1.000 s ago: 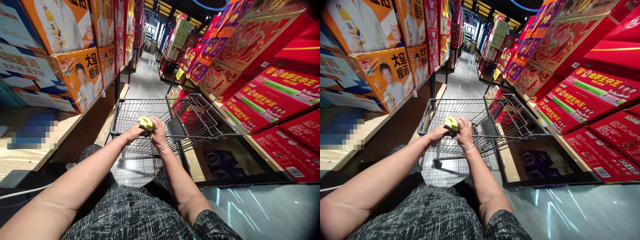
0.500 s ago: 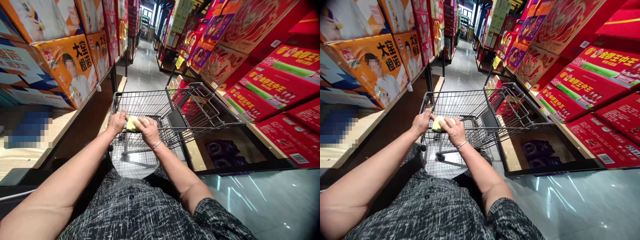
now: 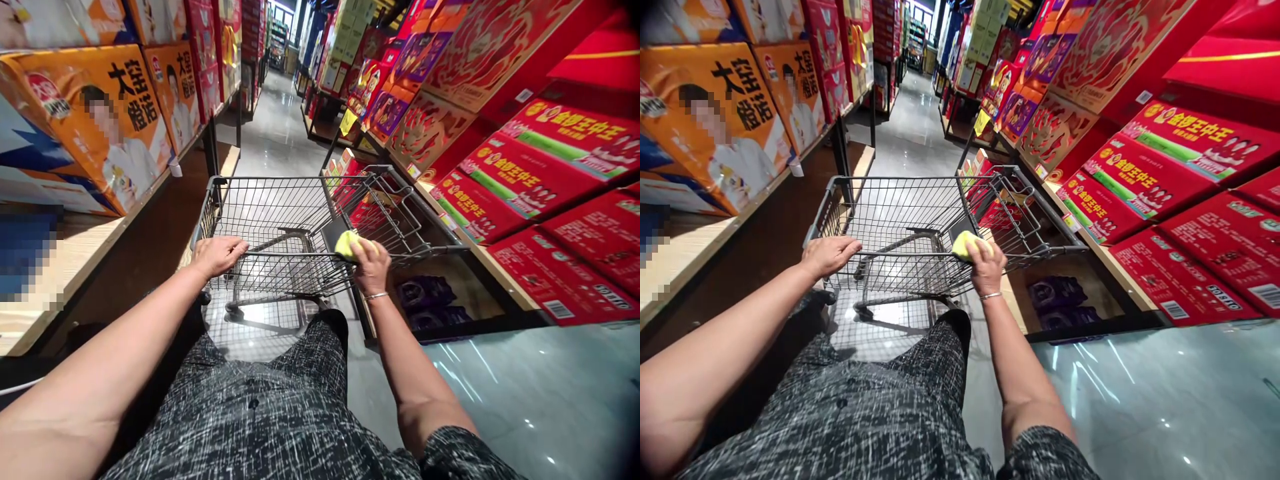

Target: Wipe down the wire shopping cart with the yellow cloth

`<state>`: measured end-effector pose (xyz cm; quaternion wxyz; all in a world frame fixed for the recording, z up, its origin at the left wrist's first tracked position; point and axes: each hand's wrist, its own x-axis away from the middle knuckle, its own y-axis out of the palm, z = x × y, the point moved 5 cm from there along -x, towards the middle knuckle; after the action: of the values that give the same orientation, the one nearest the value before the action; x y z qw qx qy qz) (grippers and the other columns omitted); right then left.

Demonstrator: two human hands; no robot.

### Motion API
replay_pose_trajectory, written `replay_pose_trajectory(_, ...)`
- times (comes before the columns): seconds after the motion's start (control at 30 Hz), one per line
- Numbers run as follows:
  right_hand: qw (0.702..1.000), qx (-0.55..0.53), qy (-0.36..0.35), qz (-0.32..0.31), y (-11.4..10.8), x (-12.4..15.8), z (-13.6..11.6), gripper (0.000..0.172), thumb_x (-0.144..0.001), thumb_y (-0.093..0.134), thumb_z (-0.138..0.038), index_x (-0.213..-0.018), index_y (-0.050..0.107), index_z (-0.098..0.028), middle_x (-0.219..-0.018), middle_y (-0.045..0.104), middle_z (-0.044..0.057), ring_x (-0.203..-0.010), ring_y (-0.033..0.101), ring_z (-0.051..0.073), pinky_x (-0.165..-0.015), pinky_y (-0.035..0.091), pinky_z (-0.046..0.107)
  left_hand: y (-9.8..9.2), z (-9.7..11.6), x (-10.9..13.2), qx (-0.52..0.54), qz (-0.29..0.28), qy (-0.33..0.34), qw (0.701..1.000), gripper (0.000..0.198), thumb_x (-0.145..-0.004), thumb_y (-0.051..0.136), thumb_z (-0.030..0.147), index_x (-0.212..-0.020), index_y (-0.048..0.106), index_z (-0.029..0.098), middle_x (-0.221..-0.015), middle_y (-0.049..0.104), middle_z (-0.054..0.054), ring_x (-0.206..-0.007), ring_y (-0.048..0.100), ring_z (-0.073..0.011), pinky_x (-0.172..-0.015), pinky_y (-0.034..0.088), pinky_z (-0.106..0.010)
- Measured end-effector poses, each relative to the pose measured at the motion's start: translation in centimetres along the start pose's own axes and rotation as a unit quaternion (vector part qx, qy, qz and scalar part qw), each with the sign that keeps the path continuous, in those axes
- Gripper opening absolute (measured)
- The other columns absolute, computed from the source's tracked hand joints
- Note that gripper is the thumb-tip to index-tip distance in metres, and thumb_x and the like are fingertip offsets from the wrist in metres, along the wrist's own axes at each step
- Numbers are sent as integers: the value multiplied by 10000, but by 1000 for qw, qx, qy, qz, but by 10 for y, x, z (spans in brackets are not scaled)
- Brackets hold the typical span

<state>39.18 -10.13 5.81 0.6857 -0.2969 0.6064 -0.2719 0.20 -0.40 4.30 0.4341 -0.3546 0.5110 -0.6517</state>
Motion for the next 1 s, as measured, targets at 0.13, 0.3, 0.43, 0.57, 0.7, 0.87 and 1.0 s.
replay_pose_trajectory(0.13, 997, -1, 75, 3, 2, 3, -6, 625, -737, 572, -79, -1325, 628, -285, -1337, 619, 80, -1259, 427, 306, -988, 346, 472, 3, -3, -6, 44, -45, 19, 998, 691, -960, 145, 656, -1154, 732, 349, -1220, 726, 0, -1167, 640, -315, -893, 459, -405)
replay_pose_trajectory(0.3, 993, -93, -71, -19, 35, -8, -160, 521, -885, 510, -115, -1345, 621, -334, -1333, 632, 48, -1335, 399, 275, -1050, 316, 443, -1, 2, -6, 215, -68, 28, 974, 1017, -901, -105, 765, -1266, 712, 280, -1201, 737, -34, -1241, 602, -327, -1031, 444, -437)
replay_pose_trajectory(0.43, 976, -155, -144, -59, 57, -17, -242, 484, -978, 478, -178, -1413, 550, -377, -1420, 587, 9, -1390, 362, 256, -1097, 294, 452, -7, 9, 1, 314, 4, 54, 948, 1150, -836, -116, 852, -1440, 558, 144, -1290, 685, -121, -1215, 619, -321, -1024, 472, -408)
replay_pose_trajectory(0.57, 944, -190, -200, -183, 89, 2, -262, 446, -1018, 453, -234, -1403, 535, -444, -1466, 558, -34, -1420, 343, 258, -1141, 272, 509, 3, 7, 1, 229, 28, 81, 970, 913, -942, 5, 756, -1471, 516, 215, -1300, 683, -67, -1247, 597, -286, -1054, 431, -419)
replay_pose_trajectory(0.7, 886, -190, -236, -351, 131, 56, -268, 445, -1031, 400, -237, -1409, 526, -434, -1524, 501, -38, -1437, 335, 239, -1170, 282, 501, 10, 9, 0, 149, 18, 114, 982, 658, -1021, 147, 578, -1445, 537, 260, -1313, 677, -26, -1258, 582, -237, -1059, 401, -384)
replay_pose_trajectory(0.87, 861, -165, -231, -422, 159, 100, -274, 344, -1015, 435, -262, -1254, 658, -370, -1405, 598, -4, -1397, 397, 244, -1135, 344, 506, 14, 15, 4, 46, 45, 147, 987, 536, -990, 356, 592, -1351, 608, 286, -1250, 682, -43, -1180, 586, -250, -1050, 384, -401)
replay_pose_trajectory(1.0, 879, -149, -235, -386, 144, 83, -257, 431, -1023, 395, -233, -1393, 553, -386, -1458, 555, 14, -1406, 353, 248, -1116, 326, 497, 18, 6, -1, 9, 85, 164, 983, 515, -1019, 309, 539, -1234, 681, 256, -1159, 695, -60, -1121, 575, -252, -1050, 365, -419)
